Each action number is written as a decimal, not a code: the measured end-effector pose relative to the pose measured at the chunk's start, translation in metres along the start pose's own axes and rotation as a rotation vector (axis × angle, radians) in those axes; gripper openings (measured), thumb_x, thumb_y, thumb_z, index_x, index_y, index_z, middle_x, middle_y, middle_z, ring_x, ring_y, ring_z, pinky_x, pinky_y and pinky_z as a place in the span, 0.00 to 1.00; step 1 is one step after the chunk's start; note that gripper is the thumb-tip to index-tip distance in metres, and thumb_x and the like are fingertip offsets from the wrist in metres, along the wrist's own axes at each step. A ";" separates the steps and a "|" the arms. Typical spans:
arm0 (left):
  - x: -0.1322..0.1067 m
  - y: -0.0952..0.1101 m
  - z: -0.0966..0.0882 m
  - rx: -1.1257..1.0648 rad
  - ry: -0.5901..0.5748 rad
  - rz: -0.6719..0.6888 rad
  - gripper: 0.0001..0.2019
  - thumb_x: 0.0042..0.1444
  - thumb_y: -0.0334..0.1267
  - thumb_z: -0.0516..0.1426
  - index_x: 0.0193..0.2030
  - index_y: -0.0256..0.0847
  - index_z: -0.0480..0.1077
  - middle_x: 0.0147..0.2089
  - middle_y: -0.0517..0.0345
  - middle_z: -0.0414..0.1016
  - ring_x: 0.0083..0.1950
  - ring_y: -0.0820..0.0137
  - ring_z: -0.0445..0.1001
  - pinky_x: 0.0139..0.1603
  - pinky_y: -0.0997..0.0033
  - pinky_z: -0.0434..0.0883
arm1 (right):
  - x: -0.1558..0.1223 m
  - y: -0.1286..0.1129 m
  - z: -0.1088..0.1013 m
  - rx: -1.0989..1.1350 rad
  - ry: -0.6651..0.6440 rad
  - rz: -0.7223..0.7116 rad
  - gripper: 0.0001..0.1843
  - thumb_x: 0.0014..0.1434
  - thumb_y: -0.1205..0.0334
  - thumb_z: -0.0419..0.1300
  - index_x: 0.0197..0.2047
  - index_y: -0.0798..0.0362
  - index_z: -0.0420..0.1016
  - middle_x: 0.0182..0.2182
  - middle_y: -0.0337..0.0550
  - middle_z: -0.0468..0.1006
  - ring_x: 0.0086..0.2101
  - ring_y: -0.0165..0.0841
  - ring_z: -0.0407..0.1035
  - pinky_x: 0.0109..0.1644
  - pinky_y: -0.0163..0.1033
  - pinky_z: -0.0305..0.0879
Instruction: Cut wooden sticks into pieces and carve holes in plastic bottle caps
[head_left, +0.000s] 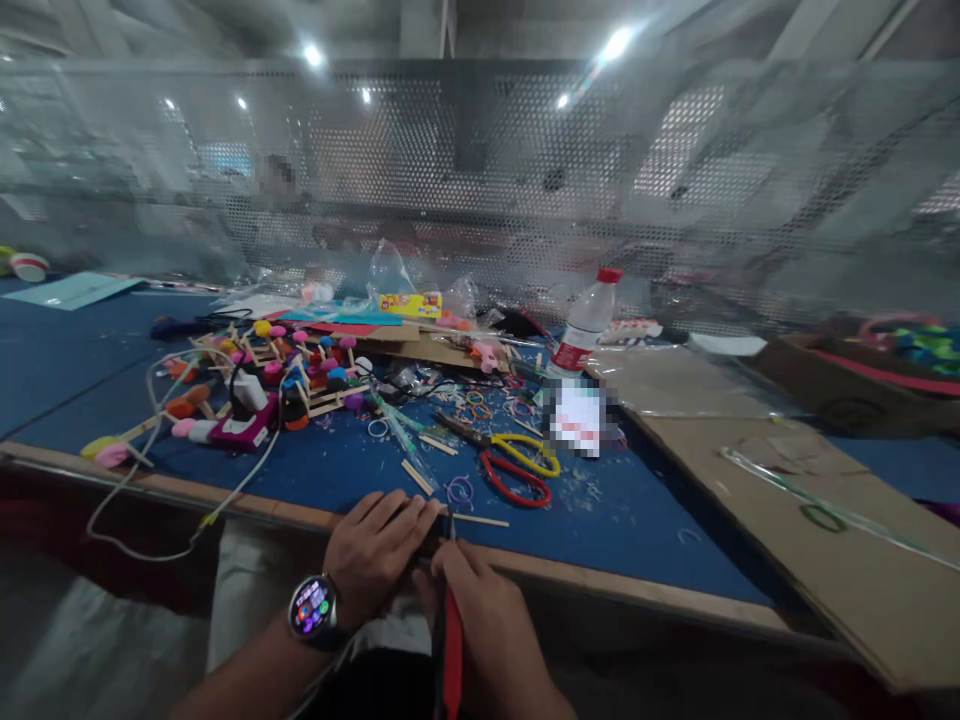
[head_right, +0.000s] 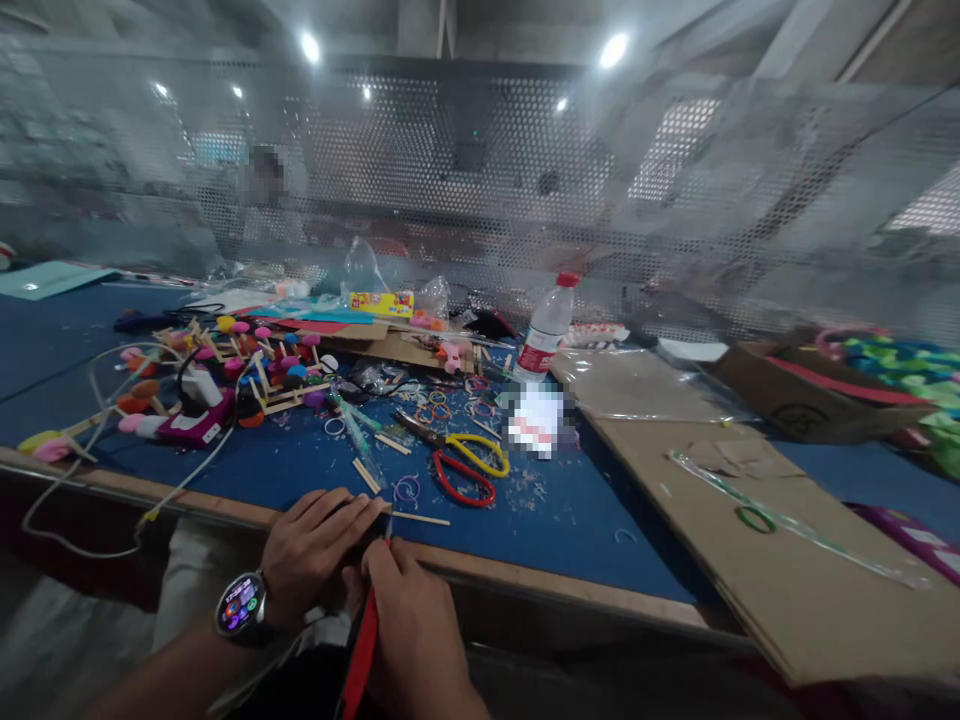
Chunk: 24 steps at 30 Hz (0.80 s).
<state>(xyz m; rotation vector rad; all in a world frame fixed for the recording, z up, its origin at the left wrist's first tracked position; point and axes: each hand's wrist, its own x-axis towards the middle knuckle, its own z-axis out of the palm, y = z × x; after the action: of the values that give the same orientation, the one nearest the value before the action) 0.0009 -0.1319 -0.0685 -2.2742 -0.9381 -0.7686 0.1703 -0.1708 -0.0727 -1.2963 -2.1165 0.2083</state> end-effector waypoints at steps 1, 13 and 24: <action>-0.001 -0.001 0.000 0.005 -0.006 0.001 0.18 0.70 0.31 0.46 0.54 0.36 0.76 0.46 0.51 0.83 0.47 0.66 0.77 0.49 0.66 0.71 | -0.001 0.000 0.001 0.004 0.005 0.001 0.08 0.67 0.63 0.52 0.35 0.48 0.67 0.28 0.39 0.75 0.24 0.34 0.73 0.26 0.35 0.58; -0.011 0.003 0.008 -0.021 -0.001 -0.061 0.19 0.68 0.29 0.47 0.57 0.39 0.75 0.48 0.50 0.83 0.49 0.64 0.78 0.52 0.63 0.71 | -0.004 0.009 -0.001 0.152 -0.066 0.047 0.06 0.56 0.69 0.61 0.34 0.48 0.69 0.30 0.36 0.79 0.25 0.32 0.74 0.27 0.31 0.62; -0.003 0.000 0.000 -0.001 -0.011 -0.016 0.18 0.68 0.31 0.47 0.55 0.37 0.76 0.47 0.50 0.83 0.48 0.65 0.76 0.50 0.65 0.71 | -0.012 0.013 -0.011 0.318 0.083 0.002 0.11 0.65 0.56 0.58 0.48 0.49 0.74 0.38 0.46 0.84 0.36 0.38 0.81 0.38 0.36 0.76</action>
<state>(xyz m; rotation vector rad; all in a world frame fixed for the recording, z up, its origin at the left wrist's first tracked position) -0.0009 -0.1334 -0.0706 -2.2767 -0.9616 -0.7648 0.1902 -0.1767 -0.0753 -1.0997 -1.9189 0.4633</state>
